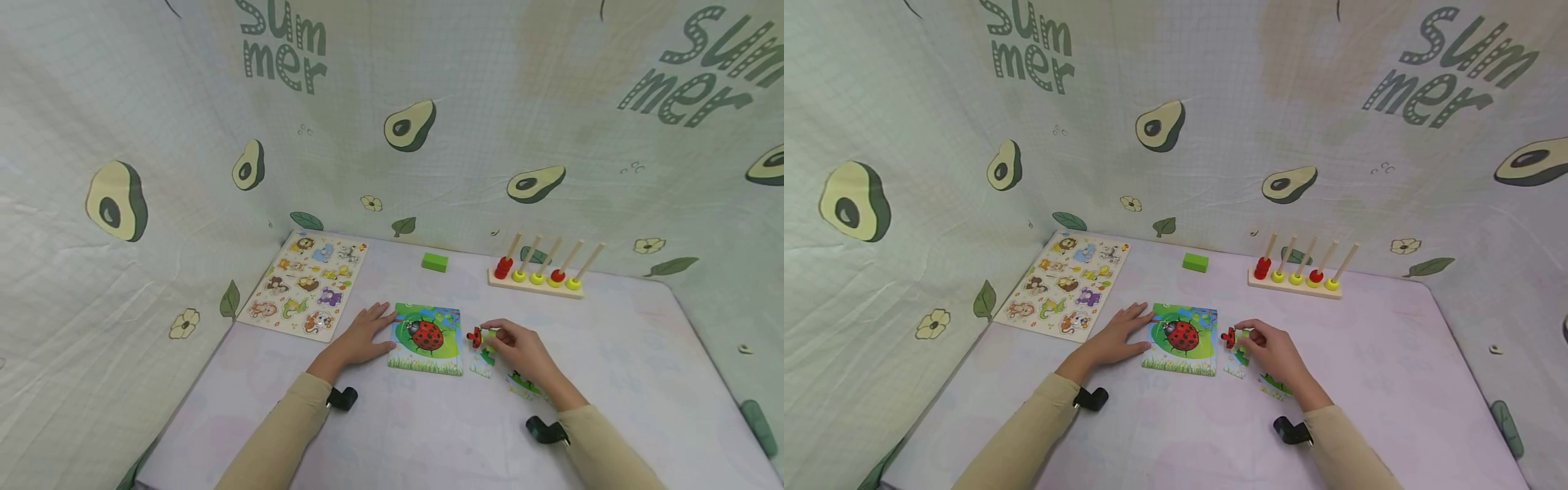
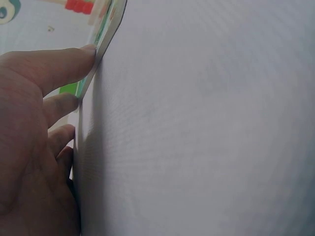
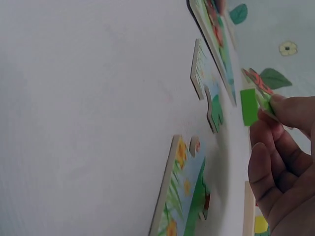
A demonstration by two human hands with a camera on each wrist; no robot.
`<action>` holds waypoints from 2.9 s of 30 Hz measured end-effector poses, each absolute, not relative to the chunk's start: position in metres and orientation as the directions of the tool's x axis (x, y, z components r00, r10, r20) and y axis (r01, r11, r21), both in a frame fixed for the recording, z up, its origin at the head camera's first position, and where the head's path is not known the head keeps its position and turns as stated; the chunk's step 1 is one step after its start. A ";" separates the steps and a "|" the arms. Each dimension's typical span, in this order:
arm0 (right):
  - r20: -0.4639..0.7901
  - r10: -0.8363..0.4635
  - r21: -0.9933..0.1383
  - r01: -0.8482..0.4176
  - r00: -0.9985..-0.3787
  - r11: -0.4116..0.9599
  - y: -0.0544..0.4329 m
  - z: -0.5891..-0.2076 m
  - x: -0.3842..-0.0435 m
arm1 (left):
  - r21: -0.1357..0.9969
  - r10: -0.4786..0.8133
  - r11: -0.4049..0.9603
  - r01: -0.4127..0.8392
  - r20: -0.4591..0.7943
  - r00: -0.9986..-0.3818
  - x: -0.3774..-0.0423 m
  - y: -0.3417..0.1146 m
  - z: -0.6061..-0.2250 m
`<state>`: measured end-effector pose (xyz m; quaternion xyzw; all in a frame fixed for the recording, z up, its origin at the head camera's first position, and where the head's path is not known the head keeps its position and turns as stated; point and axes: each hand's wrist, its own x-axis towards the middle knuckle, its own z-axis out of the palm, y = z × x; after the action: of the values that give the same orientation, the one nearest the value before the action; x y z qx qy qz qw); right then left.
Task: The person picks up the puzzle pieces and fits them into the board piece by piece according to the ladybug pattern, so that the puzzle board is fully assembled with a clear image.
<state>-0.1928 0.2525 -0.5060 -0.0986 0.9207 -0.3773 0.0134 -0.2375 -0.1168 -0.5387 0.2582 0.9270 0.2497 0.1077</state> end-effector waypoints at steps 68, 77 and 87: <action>0.068 -0.450 -0.408 -0.437 -0.890 0.802 0.186 -0.513 -0.210 | 0.536 0.530 0.735 0.416 -0.072 -0.845 -0.237 -0.118 -0.536; 0.028 -0.453 -0.502 -0.405 -0.891 0.764 0.197 -0.509 -0.207 | 0.530 0.531 0.738 0.419 -0.072 -0.844 -0.236 -0.116 -0.535; 0.036 -0.390 -0.545 -0.345 -0.920 0.764 0.220 -0.508 -0.201 | 0.529 0.522 0.744 0.407 -0.081 -0.849 -0.236 -0.116 -0.535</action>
<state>-0.2009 0.2200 -0.5076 -0.1958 0.9384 -0.2820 0.0396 -0.2358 -0.1156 -0.5346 0.2504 0.9271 0.2551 0.1124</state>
